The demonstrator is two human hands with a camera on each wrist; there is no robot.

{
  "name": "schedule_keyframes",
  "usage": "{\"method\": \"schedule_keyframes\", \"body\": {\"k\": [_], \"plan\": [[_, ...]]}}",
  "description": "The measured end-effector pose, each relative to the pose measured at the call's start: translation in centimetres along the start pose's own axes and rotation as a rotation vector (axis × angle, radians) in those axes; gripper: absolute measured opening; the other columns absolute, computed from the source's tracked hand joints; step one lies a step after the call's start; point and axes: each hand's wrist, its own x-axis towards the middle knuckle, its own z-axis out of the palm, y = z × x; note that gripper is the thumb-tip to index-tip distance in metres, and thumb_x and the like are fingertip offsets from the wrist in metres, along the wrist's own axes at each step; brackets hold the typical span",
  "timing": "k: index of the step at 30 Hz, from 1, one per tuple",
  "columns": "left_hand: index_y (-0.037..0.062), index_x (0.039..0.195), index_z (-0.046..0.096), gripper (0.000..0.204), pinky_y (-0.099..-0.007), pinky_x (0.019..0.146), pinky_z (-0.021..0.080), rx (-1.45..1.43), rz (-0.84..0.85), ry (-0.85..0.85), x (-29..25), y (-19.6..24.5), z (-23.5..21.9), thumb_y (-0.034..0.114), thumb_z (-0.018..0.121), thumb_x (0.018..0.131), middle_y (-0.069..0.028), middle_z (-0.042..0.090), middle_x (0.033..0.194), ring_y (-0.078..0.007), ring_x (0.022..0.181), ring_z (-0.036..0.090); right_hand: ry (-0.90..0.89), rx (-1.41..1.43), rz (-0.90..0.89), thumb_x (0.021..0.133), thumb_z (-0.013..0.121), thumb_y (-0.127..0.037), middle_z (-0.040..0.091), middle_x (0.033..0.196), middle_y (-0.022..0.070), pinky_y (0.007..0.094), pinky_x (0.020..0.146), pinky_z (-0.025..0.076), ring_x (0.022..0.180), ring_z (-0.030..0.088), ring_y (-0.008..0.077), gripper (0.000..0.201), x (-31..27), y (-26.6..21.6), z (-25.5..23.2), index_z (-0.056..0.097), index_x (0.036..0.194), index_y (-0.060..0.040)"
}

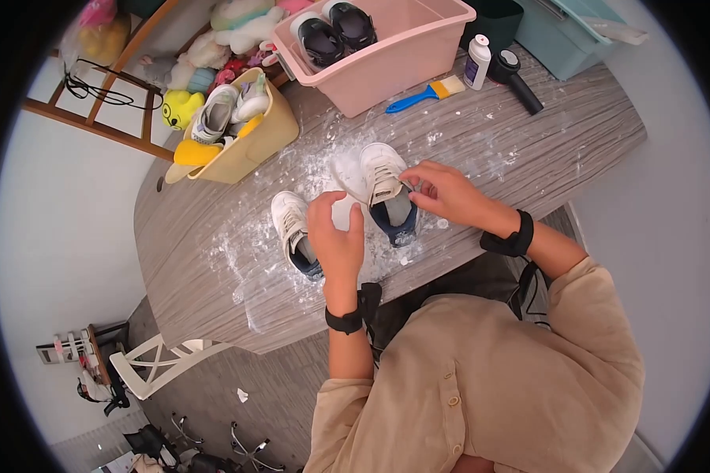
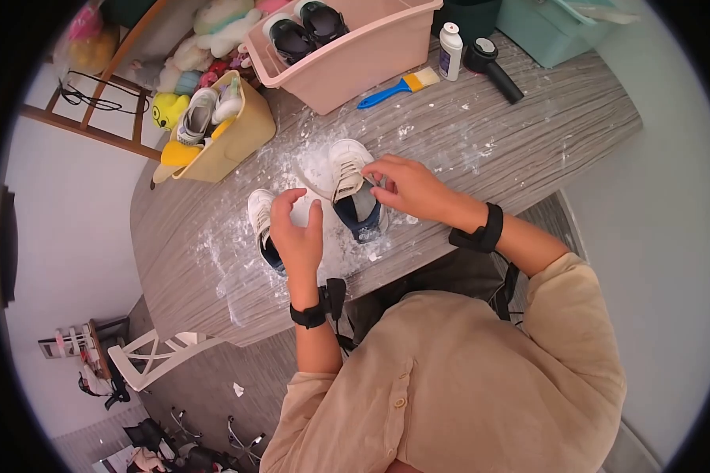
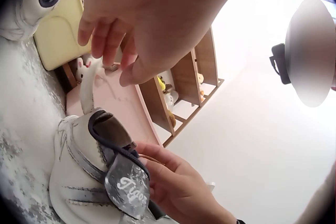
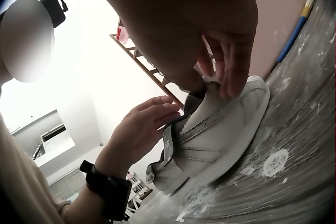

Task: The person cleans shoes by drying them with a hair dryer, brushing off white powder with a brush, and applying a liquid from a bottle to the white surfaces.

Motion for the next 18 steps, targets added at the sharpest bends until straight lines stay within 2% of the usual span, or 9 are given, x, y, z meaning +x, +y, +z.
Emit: {"method": "schedule_keyframes", "body": {"k": [3, 6, 11, 14, 17, 18], "plan": [[0.0016, 0.101, 0.058, 0.029, -0.0374, 0.081, 0.045, -0.119, -0.121, -0.044, -0.6, 0.8, 0.4, 0.005, 0.067, 0.074, -0.0146, 0.059, 0.1, -0.0291, 0.093, 0.057, 0.014, 0.004, 0.001, 0.08, 0.065, -0.01, 0.057, 0.089, 0.0085, 0.0301, 0.06, 0.05, 0.066, 0.06, 0.0187, 0.031, -0.1, 0.1, -0.1, 0.059, 0.109, -0.0065], [0.0014, 0.103, 0.058, 0.03, -0.0363, 0.078, 0.047, -0.247, -0.261, -0.12, -1.0, 0.9, 1.4, 0.005, 0.067, 0.075, -0.0143, 0.059, 0.098, -0.0269, 0.089, 0.059, -0.011, 0.007, 0.01, 0.08, 0.066, -0.009, 0.057, 0.089, 0.0083, 0.0293, 0.06, 0.049, 0.065, 0.06, 0.0178, 0.032, -0.2, 0.2, -0.3, 0.058, 0.11, -0.0058], [0.0015, 0.105, 0.058, 0.033, -0.0363, 0.076, 0.047, -0.135, -0.097, -0.169, -0.9, 1.0, 2.1, 0.004, 0.067, 0.073, -0.0147, 0.059, 0.097, -0.0286, 0.087, 0.059, -0.026, 0.082, 0.13, 0.08, 0.066, -0.007, 0.058, 0.09, 0.0077, 0.0277, 0.059, 0.048, 0.065, 0.059, 0.0157, 0.034, 0.3, 0.6, -0.6, 0.056, 0.113, -0.006], [0.0014, 0.105, 0.058, 0.034, -0.037, 0.077, 0.047, -0.104, -0.041, -0.177, -0.6, 0.9, 2.5, 0.003, 0.067, 0.072, -0.0151, 0.058, 0.097, -0.0307, 0.089, 0.058, 0.071, -0.031, 0.074, 0.08, 0.066, -0.008, 0.06, 0.088, 0.007, 0.0286, 0.06, 0.048, 0.066, 0.061, 0.0169, 0.036, 1.6, -0.1, -1.6, 0.056, 0.114, -0.0064], [0.0018, 0.102, 0.057, 0.033, -0.0388, 0.08, 0.045, -0.057, 0.01, -0.154, -0.3, 1.2, 2.8, 0.001, 0.068, 0.07, -0.016, 0.056, 0.101, -0.0331, 0.094, 0.056, 0.038, -0.194, -0.099, 0.078, 0.066, -0.01, 0.062, 0.083, 0.0078, 0.0312, 0.061, 0.049, 0.068, 0.062, 0.02, 0.034, 2.4, -0.1, -2.0, 0.057, 0.111, -0.0056], [0.002, 0.101, 0.057, 0.033, -0.0395, 0.081, 0.045, -0.037, 0.03, -0.141, -0.1, 1.4, 2.9, 0.001, 0.068, 0.07, -0.0163, 0.056, 0.103, -0.0339, 0.096, 0.055, 0.003, -0.217, -0.098, 0.078, 0.066, -0.01, 0.062, 0.082, 0.0086, 0.032, 0.061, 0.049, 0.068, 0.062, 0.0212, 0.033, 2.7, -0.2, -2.1, 0.058, 0.11, -0.0056]]}}
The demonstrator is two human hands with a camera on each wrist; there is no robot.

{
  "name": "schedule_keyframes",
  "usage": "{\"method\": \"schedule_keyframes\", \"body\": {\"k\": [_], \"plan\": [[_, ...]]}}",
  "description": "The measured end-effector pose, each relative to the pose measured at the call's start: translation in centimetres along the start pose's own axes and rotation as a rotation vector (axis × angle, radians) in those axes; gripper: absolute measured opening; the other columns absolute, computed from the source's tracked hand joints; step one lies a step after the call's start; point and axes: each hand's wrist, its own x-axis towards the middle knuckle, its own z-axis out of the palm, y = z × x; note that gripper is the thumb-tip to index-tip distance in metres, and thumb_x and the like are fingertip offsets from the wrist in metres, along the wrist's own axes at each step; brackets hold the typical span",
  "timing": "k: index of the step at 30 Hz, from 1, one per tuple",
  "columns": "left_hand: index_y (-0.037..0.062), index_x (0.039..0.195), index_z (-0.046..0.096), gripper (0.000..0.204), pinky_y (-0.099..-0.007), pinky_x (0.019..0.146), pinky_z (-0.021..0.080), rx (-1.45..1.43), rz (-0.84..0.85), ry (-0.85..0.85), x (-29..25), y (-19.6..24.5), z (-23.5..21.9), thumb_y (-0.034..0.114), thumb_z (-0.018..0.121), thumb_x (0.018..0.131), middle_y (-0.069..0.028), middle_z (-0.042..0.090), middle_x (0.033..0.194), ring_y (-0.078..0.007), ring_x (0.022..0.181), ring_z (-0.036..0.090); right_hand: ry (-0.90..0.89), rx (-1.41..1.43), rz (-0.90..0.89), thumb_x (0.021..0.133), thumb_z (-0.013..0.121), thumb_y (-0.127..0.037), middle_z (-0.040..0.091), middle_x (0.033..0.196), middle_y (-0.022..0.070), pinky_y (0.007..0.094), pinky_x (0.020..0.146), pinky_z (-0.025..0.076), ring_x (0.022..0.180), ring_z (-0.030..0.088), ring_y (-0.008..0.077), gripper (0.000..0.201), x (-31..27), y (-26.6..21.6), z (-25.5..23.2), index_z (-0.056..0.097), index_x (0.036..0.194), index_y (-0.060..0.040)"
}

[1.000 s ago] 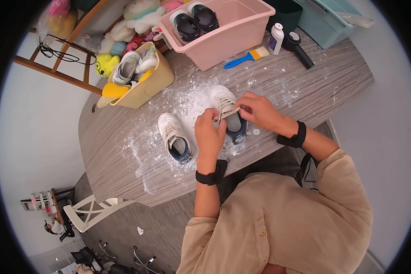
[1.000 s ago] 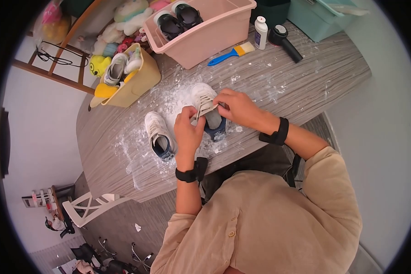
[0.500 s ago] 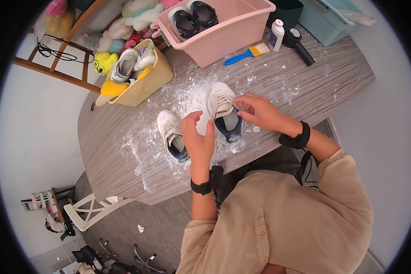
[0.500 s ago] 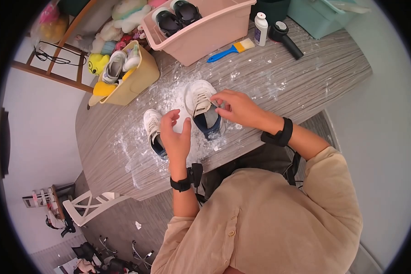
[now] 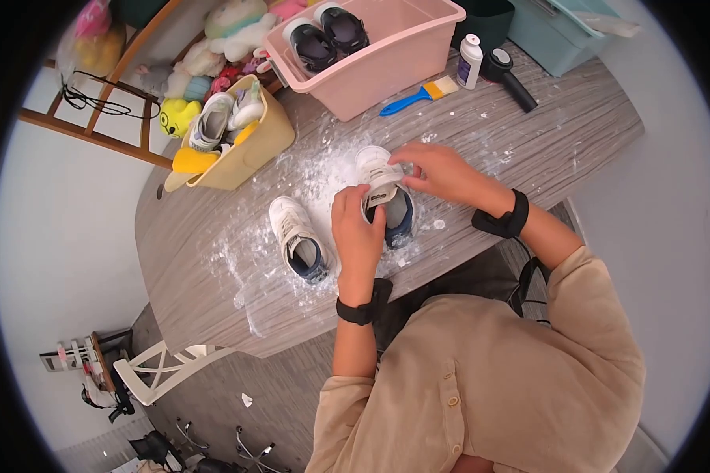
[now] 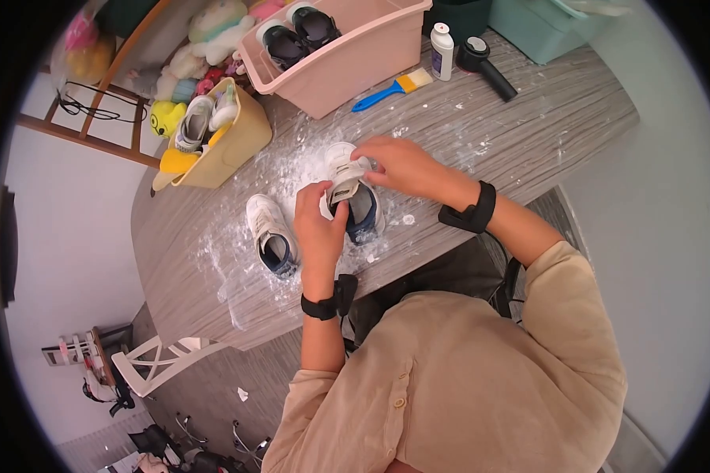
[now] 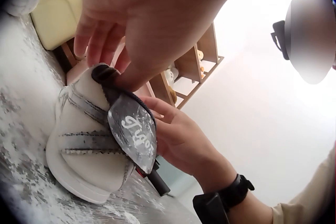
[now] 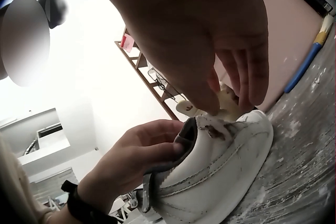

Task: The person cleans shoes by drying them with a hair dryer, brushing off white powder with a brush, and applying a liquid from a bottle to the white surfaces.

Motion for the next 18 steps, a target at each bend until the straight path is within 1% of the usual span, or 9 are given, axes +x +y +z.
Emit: {"method": "schedule_keyframes", "body": {"k": [2, 3, 5, 6, 8, 12, 18], "plan": [[0.0031, 0.098, 0.057, 0.031, -0.0411, 0.084, 0.044, -0.009, 0.025, -0.008, 0.3, 0.3, 0.3, 0.0, 0.068, 0.069, -0.0172, 0.054, 0.107, -0.0355, 0.099, 0.053, -0.076, -0.042, -0.005, 0.078, 0.066, -0.01, 0.063, 0.081, 0.0102, 0.0337, 0.062, 0.048, 0.069, 0.062, 0.0235, 0.03, 0.3, -0.1, -0.1, 0.06, 0.107, -0.0055], [0.0036, 0.097, 0.057, 0.03, -0.0419, 0.085, 0.043, -0.014, 0.034, -0.011, 0.4, 0.5, 0.4, -0.001, 0.068, 0.069, -0.0177, 0.053, 0.109, -0.0363, 0.101, 0.052, -0.073, -0.034, -0.003, 0.078, 0.066, -0.01, 0.063, 0.081, 0.0106, 0.0344, 0.062, 0.048, 0.069, 0.062, 0.0247, 0.027, 0.3, -0.1, -0.1, 0.061, 0.104, -0.0053], [0.0034, 0.093, 0.055, 0.028, -0.0406, 0.085, 0.043, -0.005, 0.09, -0.035, 0.6, 0.8, 0.7, -0.001, 0.068, 0.069, -0.0156, 0.053, 0.11, -0.035, 0.103, 0.051, -0.07, -0.019, -0.002, 0.078, 0.065, -0.01, 0.063, 0.082, 0.0114, 0.0356, 0.062, 0.048, 0.069, 0.061, 0.0272, 0.022, 0.3, -0.1, -0.2, 0.063, 0.099, -0.0049], [0.0034, 0.091, 0.054, 0.027, -0.0399, 0.085, 0.043, 0.0, 0.119, -0.049, 0.7, 0.9, 0.9, -0.002, 0.068, 0.069, -0.0145, 0.053, 0.11, -0.0343, 0.105, 0.051, -0.051, -0.047, -0.047, 0.078, 0.065, -0.009, 0.063, 0.081, 0.0113, 0.0361, 0.062, 0.048, 0.07, 0.061, 0.0283, 0.02, 0.3, 0.2, 0.0, 0.063, 0.097, -0.0046], [0.0043, 0.092, 0.055, 0.027, -0.0398, 0.084, 0.044, 0.004, 0.145, -0.055, 0.8, 0.7, 1.5, -0.003, 0.067, 0.069, -0.0146, 0.053, 0.108, -0.0345, 0.102, 0.051, -0.01, -0.104, -0.135, 0.078, 0.064, -0.008, 0.062, 0.08, 0.0111, 0.037, 0.062, 0.048, 0.07, 0.06, 0.0305, 0.016, 0.4, 1.0, 0.4, 0.063, 0.093, -0.0041], [0.0044, 0.09, 0.056, 0.025, -0.0396, 0.082, 0.044, -0.016, 0.186, -0.117, 1.1, 0.4, 1.8, -0.007, 0.064, 0.068, -0.0148, 0.053, 0.106, -0.0346, 0.098, 0.053, 0.102, -0.167, -0.166, 0.076, 0.064, -0.007, 0.06, 0.078, 0.0104, 0.0378, 0.061, 0.047, 0.071, 0.059, 0.0316, 0.01, 0.1, 0.7, 0.4, 0.061, 0.084, -0.0035], [0.0029, 0.085, 0.056, 0.022, -0.039, 0.08, 0.044, -0.02, 0.171, -0.108, 0.7, 0.3, 1.7, -0.009, 0.061, 0.067, -0.0148, 0.053, 0.102, -0.0343, 0.094, 0.053, 0.181, -0.252, -0.227, 0.076, 0.063, -0.01, 0.059, 0.077, 0.0084, 0.0389, 0.06, 0.047, 0.072, 0.059, 0.0302, 0.008, -0.6, 1.2, 1.0, 0.058, 0.08, -0.0054]]}}
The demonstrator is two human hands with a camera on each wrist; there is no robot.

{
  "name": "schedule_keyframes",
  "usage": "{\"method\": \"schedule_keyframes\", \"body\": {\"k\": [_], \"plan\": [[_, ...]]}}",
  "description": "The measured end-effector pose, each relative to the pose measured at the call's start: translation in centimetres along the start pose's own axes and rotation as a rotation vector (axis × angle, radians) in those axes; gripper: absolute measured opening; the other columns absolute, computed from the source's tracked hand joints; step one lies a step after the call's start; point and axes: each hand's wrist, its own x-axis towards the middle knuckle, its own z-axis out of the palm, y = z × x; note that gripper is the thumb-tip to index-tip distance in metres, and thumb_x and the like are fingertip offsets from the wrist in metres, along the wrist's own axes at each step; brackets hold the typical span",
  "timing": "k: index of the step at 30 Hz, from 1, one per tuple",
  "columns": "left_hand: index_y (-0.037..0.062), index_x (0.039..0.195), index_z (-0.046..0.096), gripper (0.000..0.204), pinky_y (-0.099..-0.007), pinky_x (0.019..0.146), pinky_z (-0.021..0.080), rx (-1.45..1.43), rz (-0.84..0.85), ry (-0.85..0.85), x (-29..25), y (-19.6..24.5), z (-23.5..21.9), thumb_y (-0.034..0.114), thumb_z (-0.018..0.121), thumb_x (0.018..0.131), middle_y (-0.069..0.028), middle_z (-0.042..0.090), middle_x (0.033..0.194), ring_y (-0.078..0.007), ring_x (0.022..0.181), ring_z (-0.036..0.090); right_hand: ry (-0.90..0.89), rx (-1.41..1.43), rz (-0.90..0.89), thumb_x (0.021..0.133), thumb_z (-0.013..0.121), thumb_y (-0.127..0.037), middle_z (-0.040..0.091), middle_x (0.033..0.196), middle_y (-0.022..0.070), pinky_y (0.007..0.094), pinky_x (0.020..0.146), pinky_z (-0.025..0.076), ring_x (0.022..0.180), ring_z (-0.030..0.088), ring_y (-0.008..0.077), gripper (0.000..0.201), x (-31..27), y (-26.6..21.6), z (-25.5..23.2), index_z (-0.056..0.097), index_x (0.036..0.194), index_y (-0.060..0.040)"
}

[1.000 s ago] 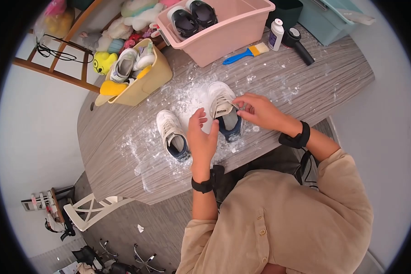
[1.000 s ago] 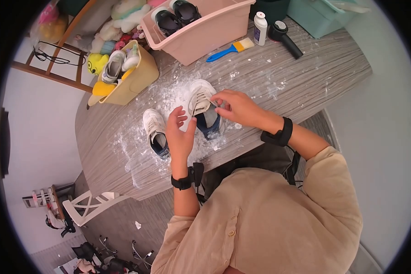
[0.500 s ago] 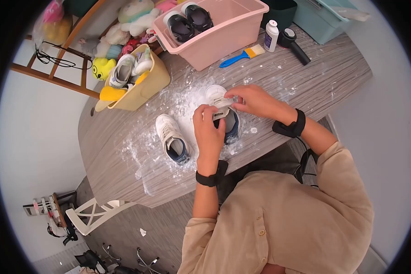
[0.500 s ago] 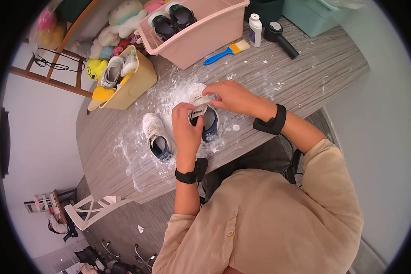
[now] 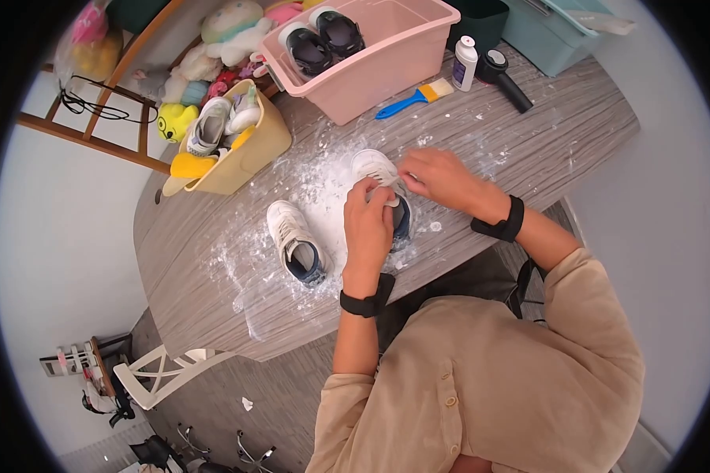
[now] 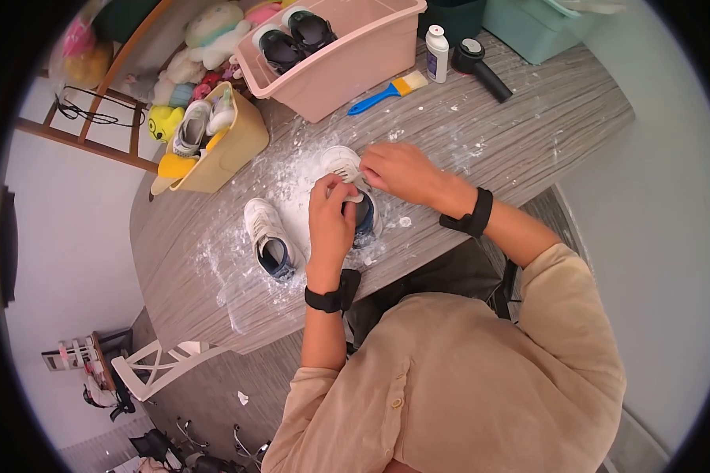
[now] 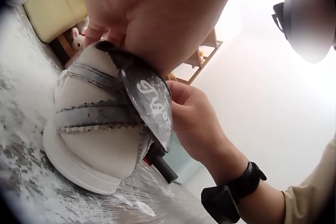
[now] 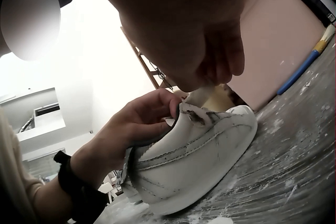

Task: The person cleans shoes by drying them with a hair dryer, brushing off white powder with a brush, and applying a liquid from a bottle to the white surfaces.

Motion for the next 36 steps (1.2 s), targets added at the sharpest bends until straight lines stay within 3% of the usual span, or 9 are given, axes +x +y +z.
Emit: {"method": "schedule_keyframes", "body": {"k": [14, 17, 23, 26, 29, 32, 36], "plan": [[0.0064, 0.094, 0.056, 0.03, -0.0421, 0.08, 0.043, 0.044, 0.024, -0.067, 1.1, 0.7, -0.3, -0.005, 0.064, 0.067, -0.0142, 0.054, 0.106, -0.0349, 0.094, 0.053, -0.029, 0.19, 0.096, 0.075, 0.064, -0.007, 0.06, 0.078, 0.0113, 0.0387, 0.061, 0.048, 0.071, 0.06, 0.0314, 0.01, -2.2, -1.5, 0.4, 0.06, 0.084, -0.0038], [0.0078, 0.095, 0.057, 0.031, -0.0433, 0.081, 0.042, 0.062, 0.022, -0.072, 1.0, 0.6, -0.2, -0.005, 0.064, 0.067, -0.0141, 0.053, 0.109, -0.035, 0.096, 0.052, -0.068, 0.301, 0.244, 0.076, 0.064, -0.006, 0.061, 0.078, 0.0125, 0.0374, 0.062, 0.048, 0.07, 0.06, 0.0307, 0.011, -2.5, -1.9, 0.4, 0.061, 0.086, -0.0027], [0.0076, 0.097, 0.058, 0.034, -0.042, 0.084, 0.042, -0.012, 0.001, -0.053, 1.0, 0.2, -0.1, -0.005, 0.065, 0.066, -0.0143, 0.053, 0.111, -0.035, 0.101, 0.051, -0.168, 0.36, 0.195, 0.08, 0.061, -0.005, 0.061, 0.082, 0.0116, 0.0326, 0.062, 0.048, 0.067, 0.06, 0.023, 0.016, -2.7, -0.9, 0.0, 0.062, 0.096, -0.002], [0.0067, 0.098, 0.058, 0.037, -0.0405, 0.086, 0.042, 0.008, 0.01, -0.067, 1.1, 0.5, -0.3, -0.005, 0.067, 0.064, -0.0147, 0.054, 0.11, -0.035, 0.102, 0.051, -0.251, 0.418, 0.304, 0.081, 0.06, -0.006, 0.063, 0.085, 0.0105, 0.0308, 0.062, 0.048, 0.067, 0.061, 0.0198, 0.018, -2.7, -1.0, -1.4, 0.062, 0.098, -0.0017], [0.0058, 0.098, 0.059, 0.036, -0.0397, 0.087, 0.042, 0.046, 0.022, -0.073, 1.0, 0.4, -0.4, -0.005, 0.067, 0.064, -0.0145, 0.055, 0.109, -0.0344, 0.102, 0.051, -0.146, 0.484, 0.404, 0.08, 0.062, -0.01, 0.065, 0.082, 0.0122, 0.0321, 0.063, 0.049, 0.068, 0.062, 0.0226, 0.017, -3.5, -0.9, -2.0, 0.064, 0.095, -0.0015], [0.0051, 0.096, 0.059, 0.033, -0.0393, 0.088, 0.042, 0.01, 0.009, -0.102, 1.3, 0.2, -0.3, -0.005, 0.066, 0.066, -0.0139, 0.056, 0.106, -0.0336, 0.102, 0.051, -0.184, 0.456, 0.481, 0.083, 0.06, -0.009, 0.065, 0.082, 0.0083, 0.0279, 0.064, 0.048, 0.069, 0.061, 0.0145, 0.017, -4.2, -1.0, -3.3, 0.064, 0.097, -0.0011], [0.004, 0.097, 0.058, 0.031, -0.0378, 0.086, 0.043, -0.033, 0.002, -0.06, 1.3, -0.1, -0.5, -0.005, 0.064, 0.067, -0.0144, 0.057, 0.104, -0.0341, 0.099, 0.053, -0.249, 0.48, 0.516, 0.084, 0.061, -0.011, 0.065, 0.08, 0.0089, 0.0278, 0.064, 0.048, 0.069, 0.061, 0.0139, 0.017, -4.5, -0.8, -3.5, 0.065, 0.098, -0.001]]}}
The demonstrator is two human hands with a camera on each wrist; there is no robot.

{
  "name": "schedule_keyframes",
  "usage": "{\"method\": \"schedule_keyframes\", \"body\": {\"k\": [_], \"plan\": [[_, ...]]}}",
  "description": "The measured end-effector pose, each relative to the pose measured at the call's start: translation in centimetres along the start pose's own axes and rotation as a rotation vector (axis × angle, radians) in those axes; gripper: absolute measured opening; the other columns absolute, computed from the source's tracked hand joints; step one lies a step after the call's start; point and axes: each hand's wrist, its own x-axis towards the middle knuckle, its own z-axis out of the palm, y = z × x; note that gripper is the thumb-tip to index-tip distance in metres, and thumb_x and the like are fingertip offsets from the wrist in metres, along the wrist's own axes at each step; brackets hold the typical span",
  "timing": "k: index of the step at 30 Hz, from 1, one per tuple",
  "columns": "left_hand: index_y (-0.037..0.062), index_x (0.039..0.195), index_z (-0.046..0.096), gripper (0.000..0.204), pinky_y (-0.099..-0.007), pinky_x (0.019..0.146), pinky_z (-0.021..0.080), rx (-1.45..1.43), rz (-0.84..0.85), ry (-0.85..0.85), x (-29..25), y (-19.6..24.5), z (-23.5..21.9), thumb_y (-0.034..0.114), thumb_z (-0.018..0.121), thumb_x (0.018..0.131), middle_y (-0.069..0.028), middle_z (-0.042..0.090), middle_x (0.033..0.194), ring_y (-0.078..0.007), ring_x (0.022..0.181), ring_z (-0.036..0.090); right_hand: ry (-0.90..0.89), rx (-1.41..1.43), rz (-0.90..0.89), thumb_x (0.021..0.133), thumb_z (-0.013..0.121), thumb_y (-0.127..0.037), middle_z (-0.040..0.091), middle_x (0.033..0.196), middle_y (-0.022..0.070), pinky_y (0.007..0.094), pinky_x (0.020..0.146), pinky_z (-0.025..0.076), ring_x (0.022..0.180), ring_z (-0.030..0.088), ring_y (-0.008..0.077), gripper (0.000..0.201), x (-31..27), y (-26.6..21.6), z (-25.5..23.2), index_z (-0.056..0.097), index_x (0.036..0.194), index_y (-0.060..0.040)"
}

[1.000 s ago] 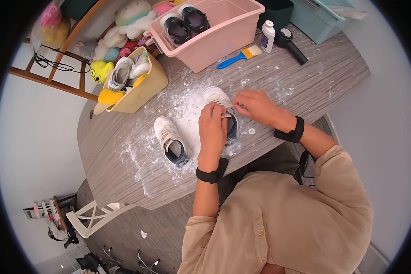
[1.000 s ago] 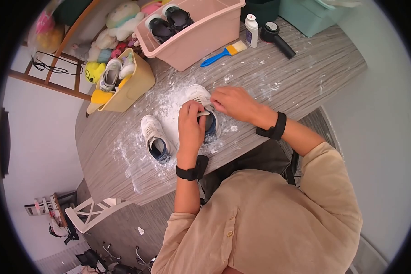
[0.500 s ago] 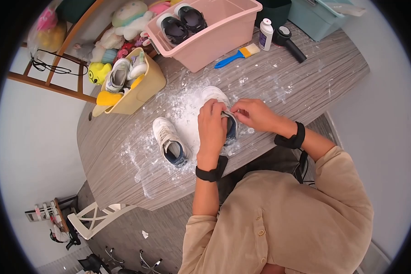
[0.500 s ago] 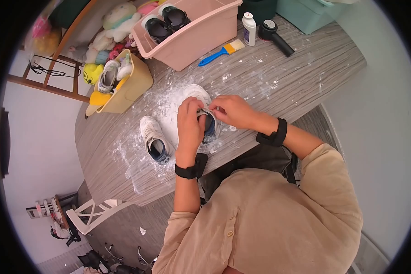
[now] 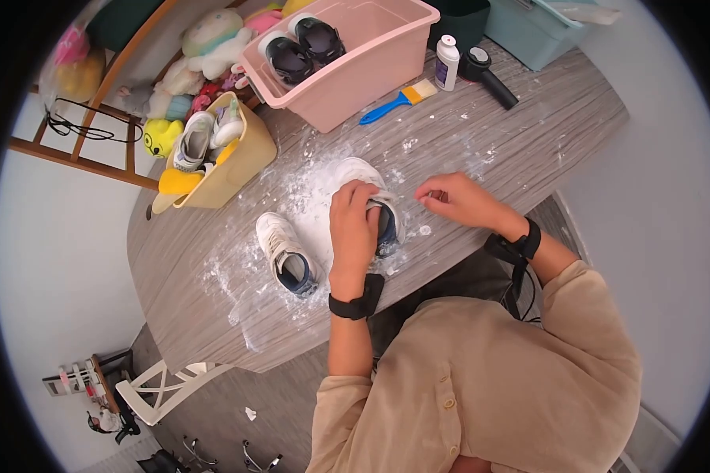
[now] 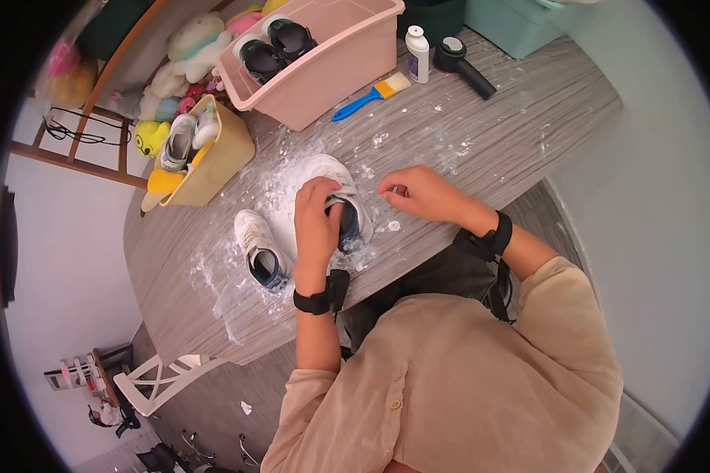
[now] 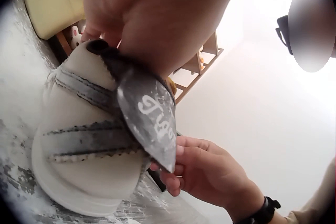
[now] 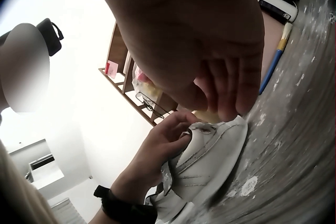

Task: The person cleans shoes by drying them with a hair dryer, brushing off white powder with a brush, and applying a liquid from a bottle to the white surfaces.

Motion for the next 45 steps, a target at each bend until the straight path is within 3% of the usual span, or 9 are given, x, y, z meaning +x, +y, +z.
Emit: {"method": "schedule_keyframes", "body": {"k": [7, 11, 17, 22, 23, 27, 32, 35, 45], "plan": [[0.0015, 0.101, 0.054, 0.026, -0.0355, 0.085, 0.045, -0.302, -0.242, 0.244, -1.7, -0.5, -0.4, -0.007, 0.056, 0.076, -0.0148, 0.057, 0.107, -0.0305, 0.101, 0.056, 0.011, 0.171, 0.043, 0.087, 0.062, -0.02, 0.066, 0.088, 0.01, 0.0273, 0.06, 0.049, 0.067, 0.06, 0.0133, 0.031, 0.4, -0.7, 1.9, 0.06, 0.109, 0.0002], [0.0002, 0.106, 0.049, 0.025, -0.0323, 0.084, 0.047, -0.556, -0.36, 0.317, -2.6, -0.2, 0.2, -0.007, 0.049, 0.083, -0.0135, 0.052, 0.115, -0.0224, 0.106, 0.053, 0.004, 0.48, 0.235, 0.09, 0.06, -0.032, 0.064, 0.095, 0.0099, 0.0249, 0.056, 0.048, 0.068, 0.06, 0.0121, 0.048, 0.6, -1.4, 2.7, 0.05, 0.122, 0.0024], [0.0012, 0.108, 0.046, 0.028, -0.0319, 0.09, 0.044, -0.699, -0.371, 0.321, -3.0, 0.5, 0.6, -0.008, 0.048, 0.082, -0.0123, 0.048, 0.12, -0.0208, 0.111, 0.049, -0.283, 0.987, 0.445, 0.092, 0.053, -0.039, 0.06, 0.103, 0.0087, 0.0239, 0.06, 0.049, 0.078, 0.06, 0.011, 0.061, 1.1, -1.1, 3.2, 0.037, 0.135, 0.0011], [0.0013, 0.107, 0.046, 0.028, -0.0351, 0.094, 0.043, -0.51, -0.326, 0.285, -4.4, 0.4, -0.1, -0.005, 0.056, 0.081, -0.0105, 0.047, 0.12, -0.0202, 0.112, 0.048, -0.148, 0.828, 0.316, 0.089, 0.06, -0.026, 0.058, 0.113, 0.0122, 0.0259, 0.075, 0.049, 0.094, 0.059, 0.0136, 0.066, 1.2, -0.1, 4.6, 0.029, 0.14, 0.0012], [0.0025, 0.108, 0.047, 0.028, -0.0306, 0.086, 0.048, -0.454, -0.34, 0.338, -5.0, 0.1, 0.0, -0.003, 0.058, 0.083, -0.0103, 0.052, 0.111, -0.0183, 0.104, 0.053, -0.13, 0.791, 0.301, 0.088, 0.061, -0.023, 0.057, 0.114, 0.0133, 0.0267, 0.078, 0.048, 0.097, 0.058, 0.0146, 0.068, 1.1, 0.1, 4.7, 0.027, 0.141, 0.0013], [0.0048, 0.114, 0.048, 0.027, -0.0245, 0.077, 0.048, -0.961, -0.69, 0.371, -6.7, -0.2, -0.6, 0.008, 0.058, 0.09, -0.0069, 0.06, 0.089, -0.0141, 0.084, 0.059, -0.05, 0.826, 0.252, 0.084, 0.067, -0.017, 0.055, 0.12, 0.0185, 0.0303, 0.084, 0.047, 0.103, 0.057, 0.0194, 0.078, 1.1, -1.0, 4.8, 0.019, 0.143, 0.0013], [0.0046, 0.13, 0.041, 0.041, -0.0263, 0.079, 0.049, -1.189, -0.795, 0.355, -4.8, 2.5, -0.9, 0.013, 0.055, 0.093, -0.0102, 0.063, 0.1, -0.0139, 0.089, 0.06, -0.129, 0.733, 0.218, 0.083, 0.068, -0.018, 0.052, 0.124, 0.0217, 0.0321, 0.089, 0.046, 0.11, 0.054, 0.0223, 0.084, 1.0, -1.1, 5.3, 0.014, 0.144, 0.001], [0.0036, 0.131, 0.041, 0.042, -0.0282, 0.08, 0.049, -1.238, -0.765, 0.287, -3.9, 3.0, -1.1, 0.008, 0.055, 0.092, -0.0128, 0.062, 0.105, -0.0145, 0.09, 0.06, -0.199, 0.735, 0.2, 0.083, 0.068, -0.019, 0.052, 0.124, 0.0219, 0.0325, 0.088, 0.046, 0.109, 0.055, 0.0228, 0.086, 0.2, -1.3, 6.3, 0.012, 0.145, 0.0006], [0.0029, 0.128, 0.044, 0.042, -0.0264, 0.077, 0.05, -1.241, -0.784, 0.233, -4.6, 2.6, -1.0, 0.002, 0.058, 0.088, -0.0128, 0.063, 0.102, -0.0144, 0.088, 0.062, -0.063, 0.816, 0.254, 0.088, 0.064, -0.022, 0.062, 0.101, 0.0086, 0.0237, 0.07, 0.046, 0.081, 0.054, 0.0098, 0.06, 0.1, 0.0, 5.8, 0.037, 0.135, 0.0036]]}}
